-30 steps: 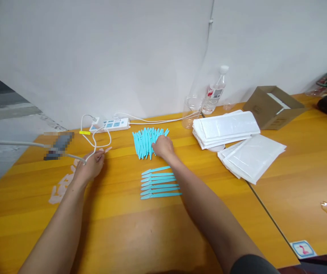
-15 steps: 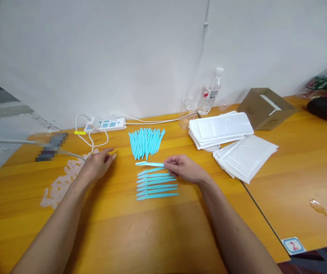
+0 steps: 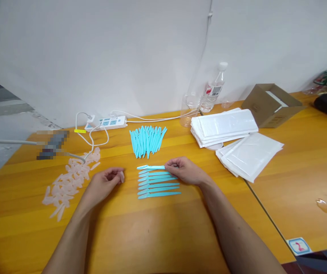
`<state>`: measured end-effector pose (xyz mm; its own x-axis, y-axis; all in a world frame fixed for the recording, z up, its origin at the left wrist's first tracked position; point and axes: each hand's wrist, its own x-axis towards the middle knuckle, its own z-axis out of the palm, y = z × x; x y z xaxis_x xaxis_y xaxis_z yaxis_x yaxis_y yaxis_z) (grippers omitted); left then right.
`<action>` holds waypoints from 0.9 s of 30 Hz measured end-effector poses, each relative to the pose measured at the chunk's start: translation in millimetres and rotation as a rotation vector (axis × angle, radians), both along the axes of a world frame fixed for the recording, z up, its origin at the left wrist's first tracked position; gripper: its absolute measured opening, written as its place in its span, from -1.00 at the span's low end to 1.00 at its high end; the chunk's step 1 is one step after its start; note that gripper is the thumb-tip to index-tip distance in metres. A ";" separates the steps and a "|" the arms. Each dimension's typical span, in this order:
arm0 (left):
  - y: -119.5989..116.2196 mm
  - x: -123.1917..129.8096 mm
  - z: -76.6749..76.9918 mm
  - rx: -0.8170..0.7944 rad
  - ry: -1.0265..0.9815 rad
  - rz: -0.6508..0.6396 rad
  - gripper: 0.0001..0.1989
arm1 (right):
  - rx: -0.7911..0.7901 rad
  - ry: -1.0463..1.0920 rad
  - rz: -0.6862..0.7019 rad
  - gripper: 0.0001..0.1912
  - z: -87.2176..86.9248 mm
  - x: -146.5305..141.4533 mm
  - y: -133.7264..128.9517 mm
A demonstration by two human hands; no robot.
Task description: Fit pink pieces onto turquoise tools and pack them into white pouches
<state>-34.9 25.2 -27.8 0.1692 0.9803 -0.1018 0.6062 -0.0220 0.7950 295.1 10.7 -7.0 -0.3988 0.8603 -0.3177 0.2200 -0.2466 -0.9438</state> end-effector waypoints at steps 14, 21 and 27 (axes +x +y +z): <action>-4.9 -8.8 9.6 0.219 0.174 -0.224 -0.74 | 0.008 -0.056 -0.014 -0.52 -0.1 5.9 -0.7; -13.4 15.9 18.4 -0.002 -0.143 -0.146 -0.65 | 0.031 -0.048 0.063 -0.54 6.4 2.6 -3.8; -17.2 28.3 16.0 -0.016 -0.184 -0.156 -0.67 | 0.026 -0.056 0.079 -0.55 7.2 -2.7 -5.4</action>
<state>-6.6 8.0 -11.8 0.3357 0.9393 -0.0707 0.4415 -0.0906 0.8927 292.3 5.3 0.2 -0.4478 0.8350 -0.3196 0.2907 -0.2021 -0.9352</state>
